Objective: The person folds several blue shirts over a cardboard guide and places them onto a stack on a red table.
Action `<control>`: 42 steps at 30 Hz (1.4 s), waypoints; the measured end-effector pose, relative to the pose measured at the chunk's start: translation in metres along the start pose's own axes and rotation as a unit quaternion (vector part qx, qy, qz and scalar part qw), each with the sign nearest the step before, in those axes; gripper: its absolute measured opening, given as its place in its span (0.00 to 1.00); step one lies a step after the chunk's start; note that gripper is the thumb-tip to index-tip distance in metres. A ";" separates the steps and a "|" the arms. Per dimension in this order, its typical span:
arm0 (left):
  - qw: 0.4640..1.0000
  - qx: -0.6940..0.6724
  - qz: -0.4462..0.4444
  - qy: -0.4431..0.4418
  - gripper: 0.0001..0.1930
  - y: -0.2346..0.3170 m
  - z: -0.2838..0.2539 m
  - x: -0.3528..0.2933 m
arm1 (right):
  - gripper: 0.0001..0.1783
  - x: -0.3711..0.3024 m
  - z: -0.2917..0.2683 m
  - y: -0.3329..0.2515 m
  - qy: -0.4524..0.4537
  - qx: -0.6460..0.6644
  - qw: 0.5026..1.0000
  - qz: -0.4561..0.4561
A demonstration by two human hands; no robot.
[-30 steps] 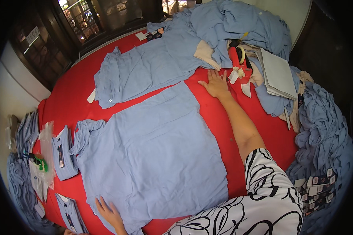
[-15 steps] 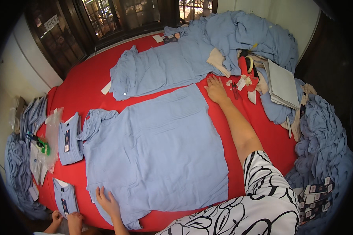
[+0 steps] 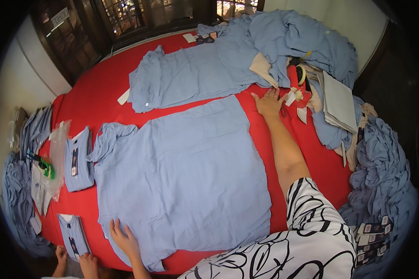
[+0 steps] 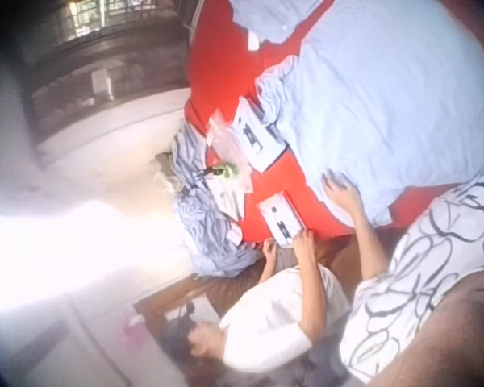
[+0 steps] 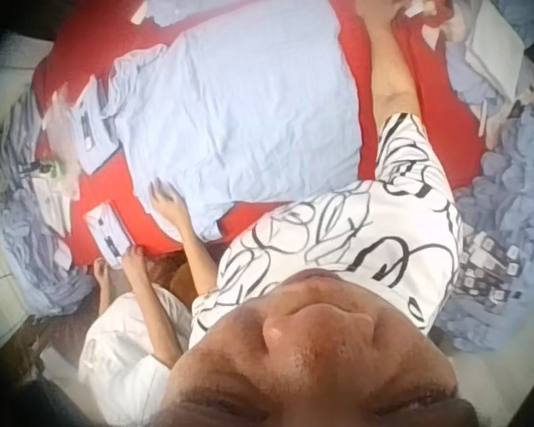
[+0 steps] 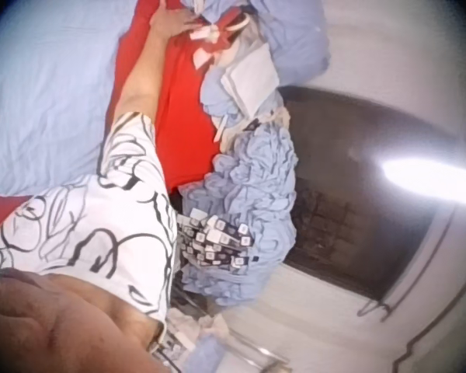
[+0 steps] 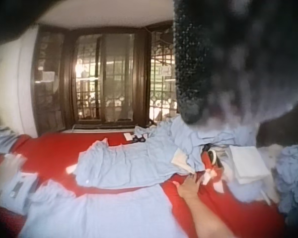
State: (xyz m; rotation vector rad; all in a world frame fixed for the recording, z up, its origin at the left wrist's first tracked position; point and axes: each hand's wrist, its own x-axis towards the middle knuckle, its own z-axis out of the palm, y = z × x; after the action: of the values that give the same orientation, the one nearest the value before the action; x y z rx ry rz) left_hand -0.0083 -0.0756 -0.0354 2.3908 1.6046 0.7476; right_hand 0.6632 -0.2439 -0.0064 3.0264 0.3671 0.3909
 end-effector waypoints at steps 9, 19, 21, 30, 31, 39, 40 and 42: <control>0.987 -0.037 -0.128 0.095 0.18 -0.047 -0.052 -0.029 | 0.33 -0.141 -0.064 0.036 -0.054 0.153 0.973 -0.167; 0.962 -0.199 -0.083 -0.169 0.20 -0.015 -0.098 -0.093 | 0.20 -0.410 -0.113 0.119 -0.256 0.364 0.856 -0.264; 0.898 -0.421 -0.122 -0.039 0.19 -0.015 -0.091 -0.085 | 0.19 -0.411 -0.104 0.106 -0.292 0.634 0.708 -0.105; 0.920 -0.307 -0.162 -0.183 0.15 -0.010 -0.188 -0.085 | 0.19 -0.399 -0.140 0.200 -0.409 0.691 0.584 0.123; 0.916 -0.296 -0.189 -0.192 0.18 -0.008 -0.189 -0.091 | 0.20 -0.405 -0.140 0.205 -0.413 0.662 0.610 0.139; 0.976 0.084 -0.074 -0.186 0.26 -0.016 -0.160 -0.064 | 0.24 -0.370 -0.127 0.184 -0.103 0.347 0.921 -0.147; 0.991 0.052 -0.030 -0.118 0.25 -0.022 -0.133 -0.050 | 0.24 -0.357 -0.124 0.154 -0.069 0.382 0.910 -0.144; 0.997 0.042 0.065 -0.017 0.26 -0.030 -0.064 -0.017 | 0.28 -0.337 -0.103 0.095 -0.005 0.428 0.888 -0.166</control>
State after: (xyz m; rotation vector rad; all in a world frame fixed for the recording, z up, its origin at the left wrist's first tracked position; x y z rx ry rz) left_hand -0.0694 -0.0875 0.0017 2.5730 1.5093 0.6700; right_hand 0.3416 -0.4147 0.0203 3.6465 1.3592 0.2167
